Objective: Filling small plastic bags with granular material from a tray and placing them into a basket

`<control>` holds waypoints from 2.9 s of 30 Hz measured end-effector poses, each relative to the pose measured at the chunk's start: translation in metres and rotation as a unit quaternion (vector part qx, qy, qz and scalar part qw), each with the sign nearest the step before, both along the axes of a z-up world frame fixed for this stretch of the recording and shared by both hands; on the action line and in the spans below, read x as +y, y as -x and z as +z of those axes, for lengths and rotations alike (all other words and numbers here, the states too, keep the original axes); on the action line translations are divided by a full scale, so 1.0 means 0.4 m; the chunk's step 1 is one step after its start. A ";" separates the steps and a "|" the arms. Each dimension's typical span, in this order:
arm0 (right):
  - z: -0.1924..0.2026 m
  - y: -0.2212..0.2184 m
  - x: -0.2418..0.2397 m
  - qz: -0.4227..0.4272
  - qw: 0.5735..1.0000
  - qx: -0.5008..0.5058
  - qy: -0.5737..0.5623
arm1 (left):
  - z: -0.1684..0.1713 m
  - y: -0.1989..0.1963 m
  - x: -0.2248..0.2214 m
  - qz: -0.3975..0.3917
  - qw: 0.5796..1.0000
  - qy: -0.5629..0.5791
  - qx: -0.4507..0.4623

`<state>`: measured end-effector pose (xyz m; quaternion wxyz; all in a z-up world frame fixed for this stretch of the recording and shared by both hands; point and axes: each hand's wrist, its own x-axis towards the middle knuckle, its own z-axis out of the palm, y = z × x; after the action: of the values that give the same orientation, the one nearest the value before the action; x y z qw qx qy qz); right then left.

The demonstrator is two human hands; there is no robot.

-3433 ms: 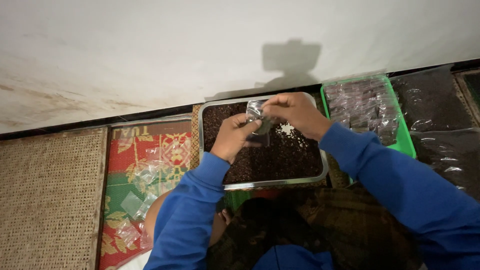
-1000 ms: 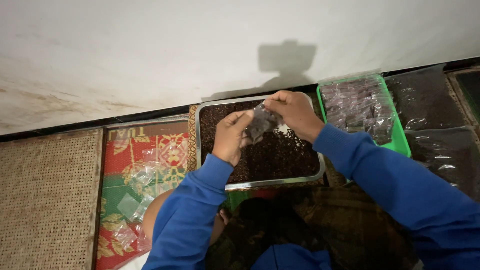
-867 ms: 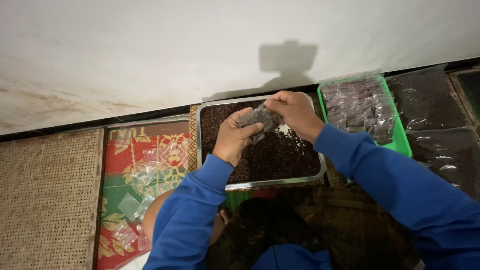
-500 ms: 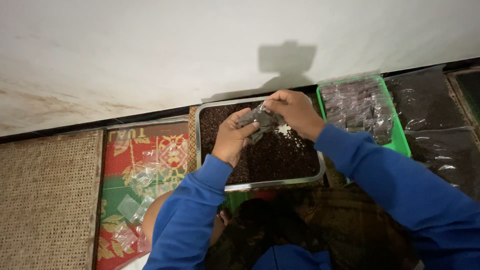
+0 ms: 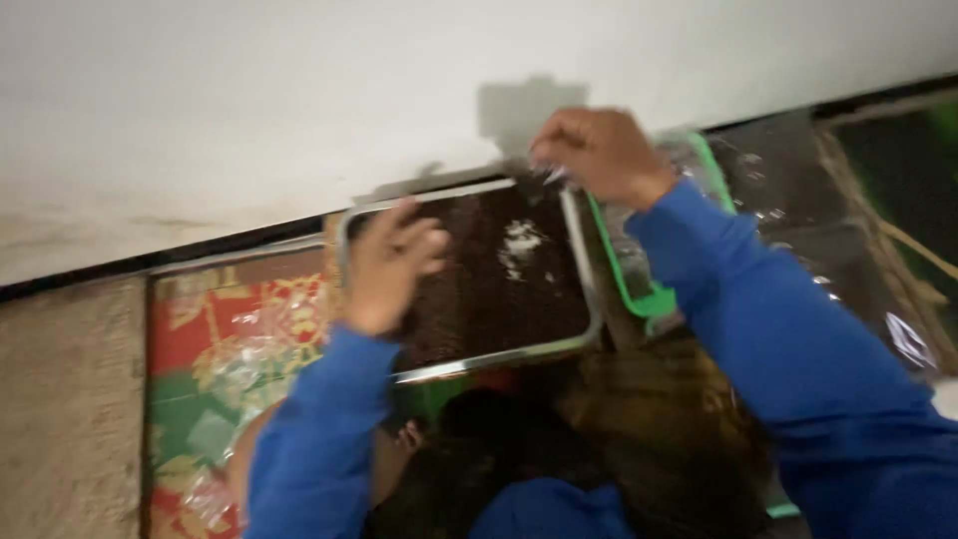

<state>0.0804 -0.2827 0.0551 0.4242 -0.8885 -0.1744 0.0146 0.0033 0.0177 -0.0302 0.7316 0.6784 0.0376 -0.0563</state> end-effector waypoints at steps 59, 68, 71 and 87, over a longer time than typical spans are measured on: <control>-1.225 0.109 -0.737 -0.201 0.869 0.254 0.375 | 0.215 0.296 0.205 0.038 0.932 -0.291 0.212; -1.270 0.104 -0.677 -0.159 0.882 0.205 0.393 | 0.192 0.303 0.229 0.018 0.925 -0.301 0.232; -1.273 0.104 -0.697 -0.193 0.881 0.213 0.377 | 0.236 0.292 0.196 0.026 0.925 -0.283 0.252; -1.244 0.132 -0.679 -0.218 0.913 0.193 0.285 | 0.236 0.293 0.191 0.030 0.927 -0.291 0.234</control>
<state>0.0276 -0.5542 -0.4426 0.1713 -0.9675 0.1206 0.1420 -0.1140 0.0943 0.0643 0.4741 0.8273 0.2433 -0.1778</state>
